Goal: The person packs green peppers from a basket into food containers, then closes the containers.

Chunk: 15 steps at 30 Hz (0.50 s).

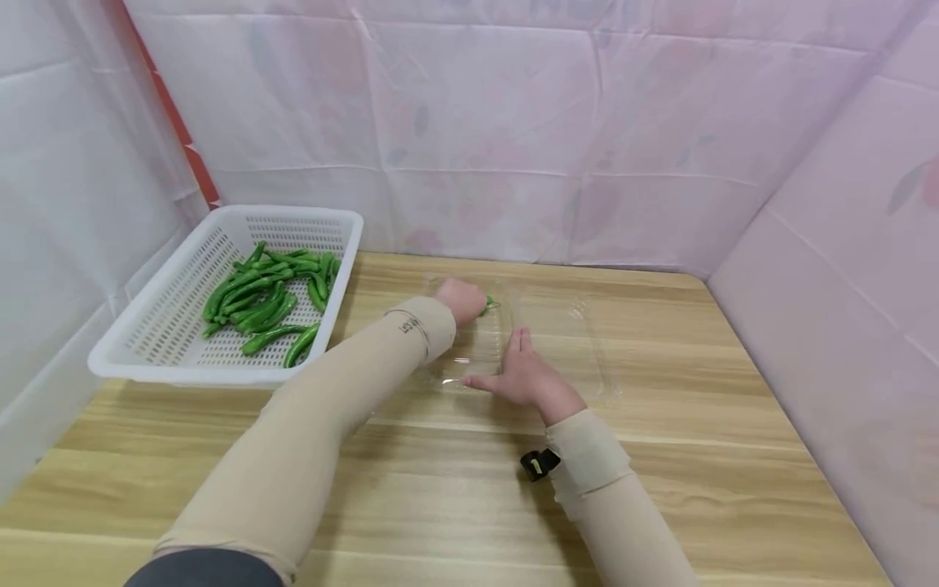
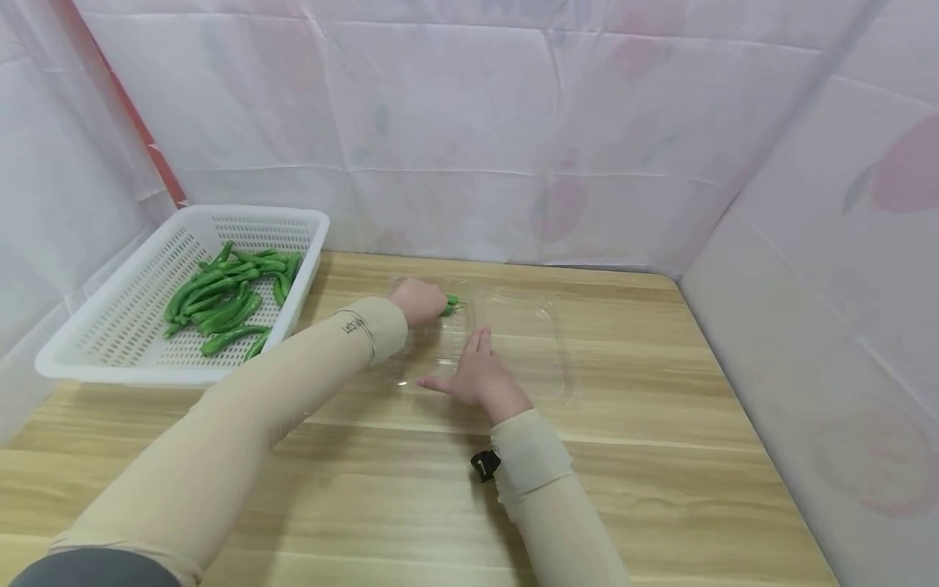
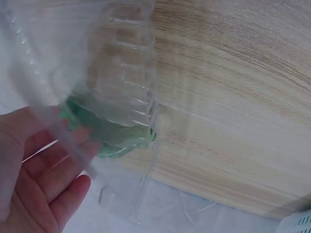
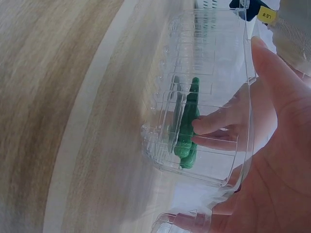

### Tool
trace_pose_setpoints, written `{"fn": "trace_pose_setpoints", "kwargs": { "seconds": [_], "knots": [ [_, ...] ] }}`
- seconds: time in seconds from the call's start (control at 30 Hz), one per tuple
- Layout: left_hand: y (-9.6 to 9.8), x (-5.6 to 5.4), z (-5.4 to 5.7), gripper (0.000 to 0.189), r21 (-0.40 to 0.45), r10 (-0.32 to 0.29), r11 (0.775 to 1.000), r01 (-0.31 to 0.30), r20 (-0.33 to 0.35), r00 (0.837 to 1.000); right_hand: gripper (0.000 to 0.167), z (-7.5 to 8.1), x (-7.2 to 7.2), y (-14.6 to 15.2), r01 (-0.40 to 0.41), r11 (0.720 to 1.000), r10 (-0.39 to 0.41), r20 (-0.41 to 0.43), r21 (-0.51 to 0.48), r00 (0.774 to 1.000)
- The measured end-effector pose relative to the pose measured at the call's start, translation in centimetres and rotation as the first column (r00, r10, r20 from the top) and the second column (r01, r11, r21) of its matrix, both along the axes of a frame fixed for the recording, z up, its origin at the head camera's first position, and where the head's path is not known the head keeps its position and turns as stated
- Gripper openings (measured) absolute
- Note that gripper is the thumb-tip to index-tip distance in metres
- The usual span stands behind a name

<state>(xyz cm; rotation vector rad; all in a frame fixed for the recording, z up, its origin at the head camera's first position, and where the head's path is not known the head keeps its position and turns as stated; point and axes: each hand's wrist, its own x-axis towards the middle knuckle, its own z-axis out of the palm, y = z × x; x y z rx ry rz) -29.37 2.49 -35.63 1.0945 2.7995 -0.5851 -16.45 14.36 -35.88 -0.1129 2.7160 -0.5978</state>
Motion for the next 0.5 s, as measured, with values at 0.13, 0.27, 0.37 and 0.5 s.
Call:
{"fn": "trace_pose_setpoints", "kwargs": {
  "seconds": [0.13,0.27,0.37,0.5],
  "knots": [
    [-0.1,0.3,0.4,0.021,-0.001,0.002,1.000,-0.002,0.015,1.000,0.127,0.1,-0.1,-0.1,-0.006,1.000,0.006,0.002,0.009,1.000],
    [-0.2,0.4,0.9,0.022,0.002,0.009,1.000,-0.009,0.053,0.999,0.127,0.0,-0.1,-0.1,-0.006,1.000,0.006,0.004,0.013,1.000],
    [-0.2,0.2,1.1,0.023,0.015,0.010,1.000,-0.011,0.089,0.996,0.128,0.0,-0.2,0.0,-0.005,1.000,0.005,0.002,0.013,1.000],
    [-0.3,-0.5,1.4,0.018,0.041,0.016,0.999,-0.023,0.160,0.987,0.128,0.0,-0.2,0.1,-0.006,1.000,0.006,0.005,0.007,1.000]
  ]
}}
